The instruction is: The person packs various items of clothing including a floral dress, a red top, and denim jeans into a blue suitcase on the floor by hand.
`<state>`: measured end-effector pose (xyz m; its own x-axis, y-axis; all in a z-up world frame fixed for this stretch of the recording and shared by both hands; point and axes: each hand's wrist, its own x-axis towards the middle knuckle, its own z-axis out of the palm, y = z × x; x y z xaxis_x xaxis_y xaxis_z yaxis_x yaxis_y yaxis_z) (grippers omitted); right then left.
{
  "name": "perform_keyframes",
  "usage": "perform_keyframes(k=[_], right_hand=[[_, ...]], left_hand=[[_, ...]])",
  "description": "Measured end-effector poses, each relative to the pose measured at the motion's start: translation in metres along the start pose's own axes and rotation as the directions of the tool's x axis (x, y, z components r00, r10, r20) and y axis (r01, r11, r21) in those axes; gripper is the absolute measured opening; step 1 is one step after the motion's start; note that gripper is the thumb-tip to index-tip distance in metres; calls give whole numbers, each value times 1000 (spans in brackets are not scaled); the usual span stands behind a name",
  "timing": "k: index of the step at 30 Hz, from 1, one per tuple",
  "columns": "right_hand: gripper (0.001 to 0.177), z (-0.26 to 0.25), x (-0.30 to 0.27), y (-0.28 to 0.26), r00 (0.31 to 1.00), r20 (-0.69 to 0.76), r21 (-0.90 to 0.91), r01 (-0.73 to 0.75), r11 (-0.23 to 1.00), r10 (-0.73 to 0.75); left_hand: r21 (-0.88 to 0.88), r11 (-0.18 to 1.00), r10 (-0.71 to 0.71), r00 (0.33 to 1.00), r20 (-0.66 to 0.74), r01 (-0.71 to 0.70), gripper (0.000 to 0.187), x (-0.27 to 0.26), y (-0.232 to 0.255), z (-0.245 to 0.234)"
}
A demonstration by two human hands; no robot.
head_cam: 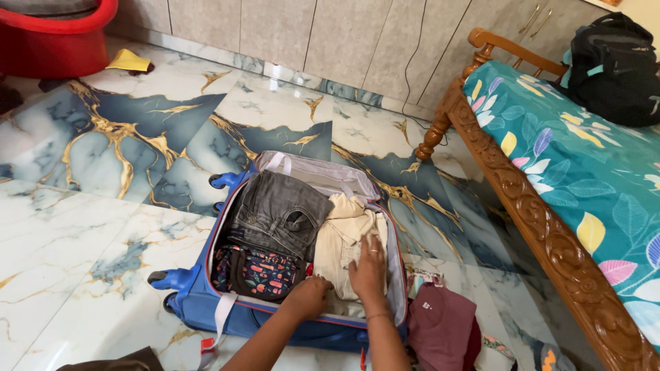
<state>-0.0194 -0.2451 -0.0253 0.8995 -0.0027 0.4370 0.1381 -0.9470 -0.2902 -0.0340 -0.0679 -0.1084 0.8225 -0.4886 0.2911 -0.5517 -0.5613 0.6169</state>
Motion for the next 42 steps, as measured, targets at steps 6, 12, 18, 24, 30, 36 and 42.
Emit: perform_keyframes(k=[6,12,18,24,30,36,42], right_hand=[[74,55,-7,-8,975,221,-109,-2,994,26],[68,72,-12,-5,958,281,-209,10,978,51],[72,56,-14,-13,946,321,-257,53,965,34],[67,44,-15,-27,951,304,-210,8,978,57],[66,43,-17,-27,962,272,-199,21,980,35],[61,23,-11,-44,955,291,-193,-6,981,63],[51,22,16,-39,988,153,-154,10,988,14]], left_hand=[[25,1000,16,1000,-11,-15,24,1,-6,7],[0,1000,-26,999,-25,26,16,0,7,-5],[55,993,-87,975,-204,100,20,16,30,-46],[543,833,7,979,-205,108,69,38,-4,-78],[484,851,-150,978,-146,203,62,33,-31,-81],[516,833,-136,978,-156,198,60,30,-33,-75],[535,816,-222,973,-63,221,62,31,-20,-88]])
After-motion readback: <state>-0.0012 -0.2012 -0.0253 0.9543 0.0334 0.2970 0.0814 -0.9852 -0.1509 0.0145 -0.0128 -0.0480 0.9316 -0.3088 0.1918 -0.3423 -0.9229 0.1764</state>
